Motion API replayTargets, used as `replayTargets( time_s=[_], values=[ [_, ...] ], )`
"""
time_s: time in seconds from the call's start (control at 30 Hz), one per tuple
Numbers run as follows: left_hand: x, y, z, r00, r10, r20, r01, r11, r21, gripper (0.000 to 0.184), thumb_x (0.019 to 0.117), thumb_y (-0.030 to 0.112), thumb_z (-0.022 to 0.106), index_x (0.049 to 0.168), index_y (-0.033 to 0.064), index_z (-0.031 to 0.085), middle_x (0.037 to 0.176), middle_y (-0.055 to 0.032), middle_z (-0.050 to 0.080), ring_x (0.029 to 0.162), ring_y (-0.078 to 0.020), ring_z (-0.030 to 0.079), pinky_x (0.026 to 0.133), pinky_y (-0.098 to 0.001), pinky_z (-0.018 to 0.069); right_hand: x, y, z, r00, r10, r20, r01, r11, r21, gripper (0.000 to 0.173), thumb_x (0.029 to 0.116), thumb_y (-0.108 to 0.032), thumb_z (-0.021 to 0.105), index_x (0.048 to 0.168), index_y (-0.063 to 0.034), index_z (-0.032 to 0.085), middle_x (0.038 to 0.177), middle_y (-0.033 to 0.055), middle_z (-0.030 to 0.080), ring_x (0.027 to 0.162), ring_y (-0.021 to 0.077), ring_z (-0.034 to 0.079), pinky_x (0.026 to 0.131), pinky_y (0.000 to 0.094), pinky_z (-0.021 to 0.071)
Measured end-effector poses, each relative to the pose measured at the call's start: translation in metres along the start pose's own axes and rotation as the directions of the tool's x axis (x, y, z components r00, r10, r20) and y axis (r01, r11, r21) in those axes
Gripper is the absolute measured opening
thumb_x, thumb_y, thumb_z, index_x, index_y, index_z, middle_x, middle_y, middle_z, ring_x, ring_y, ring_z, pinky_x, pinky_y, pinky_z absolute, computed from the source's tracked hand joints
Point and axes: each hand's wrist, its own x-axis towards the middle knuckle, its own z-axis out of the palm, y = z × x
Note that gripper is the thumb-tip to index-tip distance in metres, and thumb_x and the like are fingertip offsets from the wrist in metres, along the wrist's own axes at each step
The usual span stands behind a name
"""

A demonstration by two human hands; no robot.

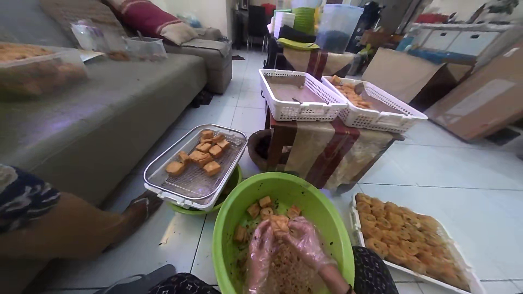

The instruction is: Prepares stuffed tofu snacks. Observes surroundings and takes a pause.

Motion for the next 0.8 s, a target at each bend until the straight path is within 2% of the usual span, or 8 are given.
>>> replayTargets(
  time_s=[0.1,0.2,0.33,0.4,0.5,0.6,0.67,0.8],
  values=[
    [0.003,-0.008,-0.002,0.999,0.010,0.031,-0.010,1.000,-0.003,0.043,0.1026,0.012,0.056,0.143,-0.0034,0.050,0.141,-0.0196,0.055,0.117,-0.0223,0.063,0.088,-0.0393,0.0594,-0.001,-0.018,-0.008,0.983,0.175,0.058,-0.182,0.973,0.141,0.041,0.0915,-0.032,0.076,0.113,0.0028,0.074,0.117,0.0193,0.071,0.114,0.0241,0.066,0.104,0.0380,0.0512],
    [-0.002,-0.005,-0.001,0.999,-0.005,0.034,0.007,0.998,-0.066,0.042,0.1012,0.009,0.058,0.141,-0.0034,0.051,0.136,-0.0187,0.058,0.111,-0.0226,0.066,0.083,-0.0396,0.0615,0.004,-0.031,-0.005,0.955,0.294,0.034,-0.295,0.936,0.190,0.035,0.0911,-0.032,0.077,0.108,-0.0002,0.076,0.109,0.0153,0.072,0.105,0.0205,0.068,0.097,0.0371,0.0538],
    [-0.004,0.002,-0.005,0.992,0.045,0.120,-0.027,0.988,-0.153,0.048,0.1028,0.012,0.048,0.150,0.0019,0.044,0.149,-0.0140,0.050,0.118,-0.0225,0.064,0.085,-0.0394,0.0612,0.002,-0.023,0.001,0.967,0.254,0.034,-0.255,0.940,0.227,0.032,0.0911,-0.032,0.077,0.106,-0.0039,0.078,0.108,0.0112,0.074,0.104,0.0161,0.069,0.097,0.0346,0.0542],
    [0.000,0.000,-0.007,0.989,0.090,0.121,-0.072,0.987,-0.143,0.042,0.1042,0.009,0.047,0.145,-0.0032,0.049,0.147,-0.0158,0.053,0.125,-0.0209,0.060,0.097,-0.0369,0.0569,-0.002,-0.018,-0.001,0.969,0.226,0.103,-0.245,0.937,0.249,0.036,0.0930,-0.029,0.074,0.115,0.0000,0.074,0.116,0.0149,0.072,0.111,0.0189,0.067,0.102,0.0357,0.0518],
    [0.006,-0.010,-0.007,0.963,0.199,0.184,-0.197,0.980,-0.028,0.037,0.1033,0.007,0.049,0.137,-0.0047,0.058,0.141,-0.0146,0.059,0.129,-0.0199,0.058,0.109,-0.0364,0.0493,-0.002,-0.017,-0.004,0.945,0.261,0.198,-0.315,0.889,0.333,0.037,0.0940,-0.032,0.073,0.115,-0.0017,0.071,0.107,0.0075,0.074,0.099,0.0104,0.070,0.093,0.0309,0.0567],
    [0.005,-0.011,-0.005,0.949,0.217,0.229,-0.217,0.976,-0.026,0.036,0.1035,0.008,0.049,0.137,-0.0034,0.058,0.141,-0.0134,0.060,0.129,-0.0194,0.058,0.109,-0.0362,0.0492,-0.002,-0.014,0.008,0.929,0.354,0.106,-0.367,0.848,0.383,0.040,0.0901,-0.033,0.079,0.114,-0.0016,0.072,0.104,0.0083,0.075,0.096,0.0125,0.071,0.091,0.0331,0.0575],
    [0.006,-0.009,-0.005,0.948,0.203,0.244,-0.185,0.978,-0.095,0.037,0.1035,0.008,0.047,0.137,-0.0037,0.058,0.142,-0.0145,0.059,0.128,-0.0210,0.059,0.107,-0.0372,0.0515,-0.006,-0.008,0.014,0.942,0.327,0.074,-0.323,0.824,0.465,0.037,0.0910,-0.030,0.078,0.112,-0.0008,0.072,0.103,0.0081,0.075,0.096,0.0127,0.071,0.091,0.0321,0.0585],
    [0.009,-0.011,-0.012,0.931,0.244,0.272,-0.214,0.967,-0.138,0.037,0.1022,0.009,0.046,0.134,-0.0059,0.059,0.142,-0.0170,0.058,0.130,-0.0249,0.057,0.107,-0.0400,0.0508,-0.007,-0.005,0.008,0.946,0.262,0.192,-0.323,0.809,0.490,0.036,0.0949,-0.034,0.071,0.110,-0.0011,0.070,0.097,0.0049,0.074,0.090,0.0103,0.070,0.085,0.0309,0.0597]
  ],
)
